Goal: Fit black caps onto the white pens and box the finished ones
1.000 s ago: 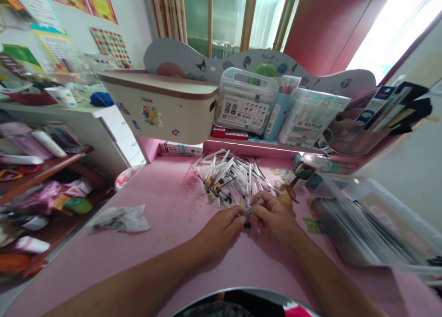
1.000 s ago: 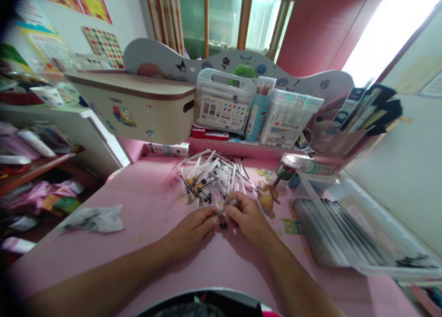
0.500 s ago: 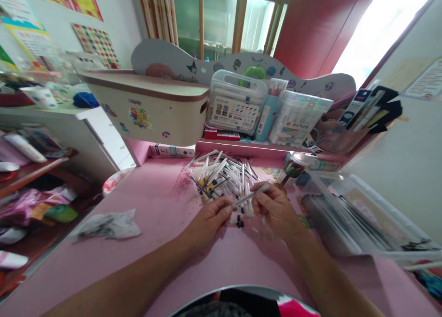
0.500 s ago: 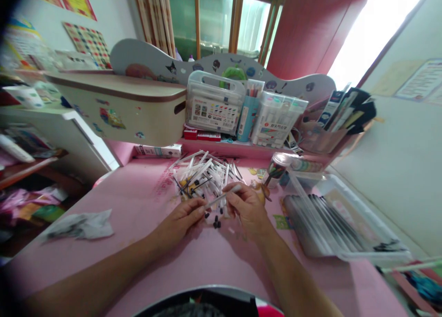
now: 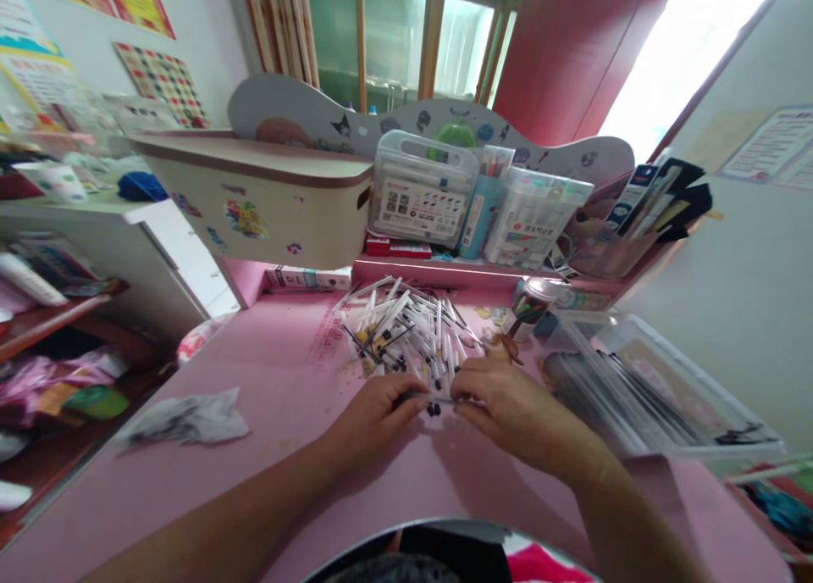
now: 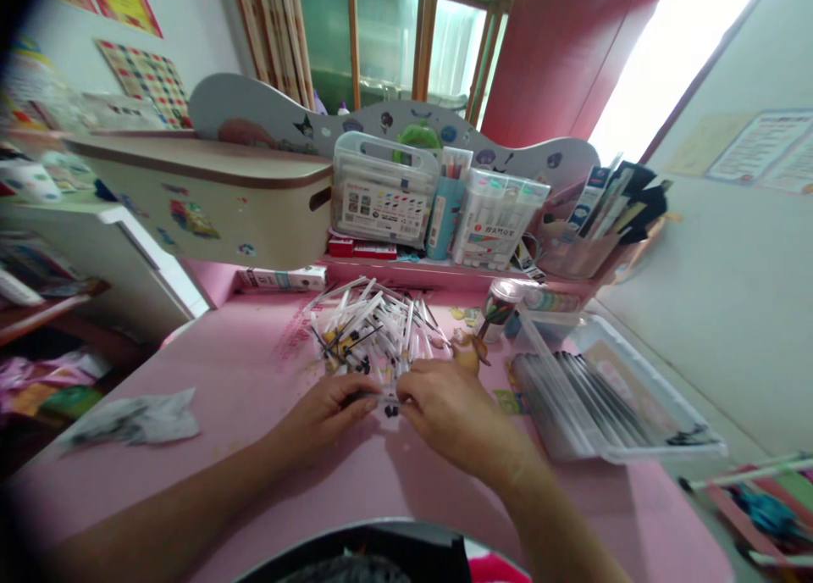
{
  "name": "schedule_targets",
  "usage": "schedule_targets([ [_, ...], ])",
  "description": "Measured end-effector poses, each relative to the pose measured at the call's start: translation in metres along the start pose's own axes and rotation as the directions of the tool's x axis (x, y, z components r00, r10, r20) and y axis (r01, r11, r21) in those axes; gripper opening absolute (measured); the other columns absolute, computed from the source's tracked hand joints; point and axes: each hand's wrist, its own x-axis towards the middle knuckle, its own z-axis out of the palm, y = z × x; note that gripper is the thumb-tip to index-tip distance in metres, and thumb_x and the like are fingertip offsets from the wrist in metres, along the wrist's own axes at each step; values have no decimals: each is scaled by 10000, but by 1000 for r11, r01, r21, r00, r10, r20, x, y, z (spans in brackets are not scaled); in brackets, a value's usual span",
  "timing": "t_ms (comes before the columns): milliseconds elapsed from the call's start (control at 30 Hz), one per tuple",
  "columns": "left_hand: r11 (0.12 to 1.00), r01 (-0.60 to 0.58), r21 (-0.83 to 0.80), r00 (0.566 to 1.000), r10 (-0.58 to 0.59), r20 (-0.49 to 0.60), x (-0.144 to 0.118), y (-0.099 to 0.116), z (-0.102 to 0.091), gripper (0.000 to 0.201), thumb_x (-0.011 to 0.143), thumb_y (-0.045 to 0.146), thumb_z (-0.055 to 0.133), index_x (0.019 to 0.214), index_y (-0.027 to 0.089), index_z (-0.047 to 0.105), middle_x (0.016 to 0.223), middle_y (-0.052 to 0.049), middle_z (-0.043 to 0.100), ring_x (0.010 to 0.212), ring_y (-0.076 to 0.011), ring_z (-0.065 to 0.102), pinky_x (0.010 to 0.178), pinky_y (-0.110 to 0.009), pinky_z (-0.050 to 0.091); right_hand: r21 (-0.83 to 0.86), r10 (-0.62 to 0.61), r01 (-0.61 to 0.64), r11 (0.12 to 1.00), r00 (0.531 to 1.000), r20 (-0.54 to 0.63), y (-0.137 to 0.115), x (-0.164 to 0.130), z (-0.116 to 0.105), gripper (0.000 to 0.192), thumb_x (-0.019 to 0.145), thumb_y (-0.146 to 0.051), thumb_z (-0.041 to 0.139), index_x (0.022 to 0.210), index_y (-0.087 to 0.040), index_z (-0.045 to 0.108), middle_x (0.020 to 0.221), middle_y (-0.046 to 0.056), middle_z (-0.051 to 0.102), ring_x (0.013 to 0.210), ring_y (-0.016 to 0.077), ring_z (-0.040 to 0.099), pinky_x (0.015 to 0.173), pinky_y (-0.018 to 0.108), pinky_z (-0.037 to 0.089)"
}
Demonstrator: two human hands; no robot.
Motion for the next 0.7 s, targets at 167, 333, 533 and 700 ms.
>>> schedule_targets([
  [167, 996, -7, -90, 996, 14, 84, -4, 1, 4, 182, 850, 308, 621, 936, 185, 724, 827, -39, 699, 758, -182, 603, 720, -275, 430, -117, 9, -7, 993, 1000, 16, -10, -8, 18, 228, 808, -43, 569, 874, -219, 697, 847, 57, 693, 765, 180, 580, 688, 299, 394],
  [333, 955, 47, -291, 998, -56, -20, -3, -4, 5, 321, 828, 372, 656, 1102, 210, 622, 724, 33, 531, 599, -112, 475, 558, -219, 358, -191, 48, -100, 977, 965, -256, 6, -38, -56, 132, 891, -280, 586, 863, -247, 710, 926, 76, 686, 764, 188, 611, 685, 321, 434],
  [533, 954, 87, -286, 996, -91, -3, -3, -3, 6, 225, 838, 318, 615, 1029, 198, 623, 678, 52, 449, 589, -107, 427, 524, -208, 343, -276, 466, -598, 753, 780, -419, 73, -78, -143, 157, 783, -282, 722, 916, -201, 735, 778, 72, 725, 613, 164, 608, 642, 355, 406],
  [700, 953, 113, -280, 993, -115, 10, -4, -10, 11, 196, 864, 313, 586, 1007, 191, 639, 677, 44, 468, 598, -110, 452, 531, -220, 323, -169, 649, -677, 716, 735, -195, 114, -81, -128, 116, 843, -177, 586, 870, -124, 685, 627, 32, 645, 527, 106, 547, 583, 317, 386],
])
